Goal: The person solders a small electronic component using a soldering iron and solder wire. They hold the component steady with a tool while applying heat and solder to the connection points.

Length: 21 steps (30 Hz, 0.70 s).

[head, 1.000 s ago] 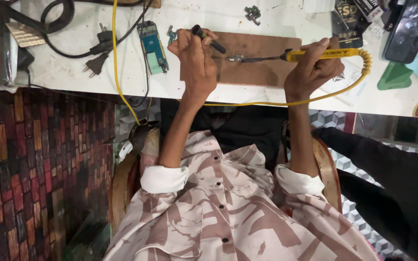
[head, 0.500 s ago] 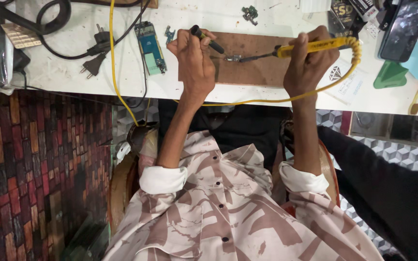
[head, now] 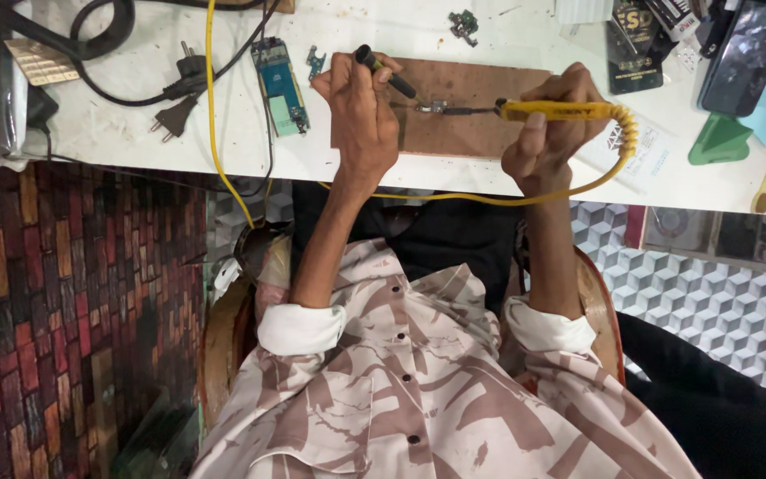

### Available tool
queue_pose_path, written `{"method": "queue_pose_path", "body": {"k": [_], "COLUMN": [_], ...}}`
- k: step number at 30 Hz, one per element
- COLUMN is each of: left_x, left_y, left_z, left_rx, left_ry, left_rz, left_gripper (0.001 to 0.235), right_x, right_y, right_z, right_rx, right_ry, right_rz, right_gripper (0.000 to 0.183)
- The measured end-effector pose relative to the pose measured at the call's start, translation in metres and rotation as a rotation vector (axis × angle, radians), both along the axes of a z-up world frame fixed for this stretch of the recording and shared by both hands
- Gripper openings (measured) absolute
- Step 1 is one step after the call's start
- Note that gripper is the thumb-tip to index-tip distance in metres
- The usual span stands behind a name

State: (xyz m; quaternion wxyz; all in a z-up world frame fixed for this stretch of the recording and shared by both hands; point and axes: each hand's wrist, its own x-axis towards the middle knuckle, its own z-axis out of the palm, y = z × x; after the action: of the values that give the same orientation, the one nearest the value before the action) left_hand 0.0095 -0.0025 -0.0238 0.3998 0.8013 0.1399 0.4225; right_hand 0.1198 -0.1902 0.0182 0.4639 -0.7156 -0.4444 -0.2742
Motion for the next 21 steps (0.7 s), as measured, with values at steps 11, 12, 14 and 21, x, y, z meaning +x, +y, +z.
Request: {"method": "queue_pose_path", "body": {"k": [11, 12, 14, 21], "left_x": [0.0, 0.0, 0.001, -0.002], "left_y": [0.001, 0.001, 0.0, 0.001], "left_z": [-0.002, -0.002, -0.002, -0.001], "left_rx": [0.037, 0.035, 0.018, 0.033], "left_ry": [-0.003, -0.001, 0.003, -0.015], "left_rz": [0.018, 0.019, 0.015, -0.011], "left_gripper": [0.011, 0.012, 0.012, 0.022], "right_x": [-0.009, -0.011, -0.015, -0.018], "right_y": [-0.007, -0.007, -0.009, -0.005], "right_z": [0.01, 0.009, 0.01, 0.008], "right_rx": [-0.279, -0.326, -0.237, -0.138], "right_ry": [-0.23, -0.364, -0.186, -0.216], "right_rz": [-0.221, -0.34, -0.206, -0.072], "right_gripper": [0.017, 0.018, 0.02, 0.021]}}
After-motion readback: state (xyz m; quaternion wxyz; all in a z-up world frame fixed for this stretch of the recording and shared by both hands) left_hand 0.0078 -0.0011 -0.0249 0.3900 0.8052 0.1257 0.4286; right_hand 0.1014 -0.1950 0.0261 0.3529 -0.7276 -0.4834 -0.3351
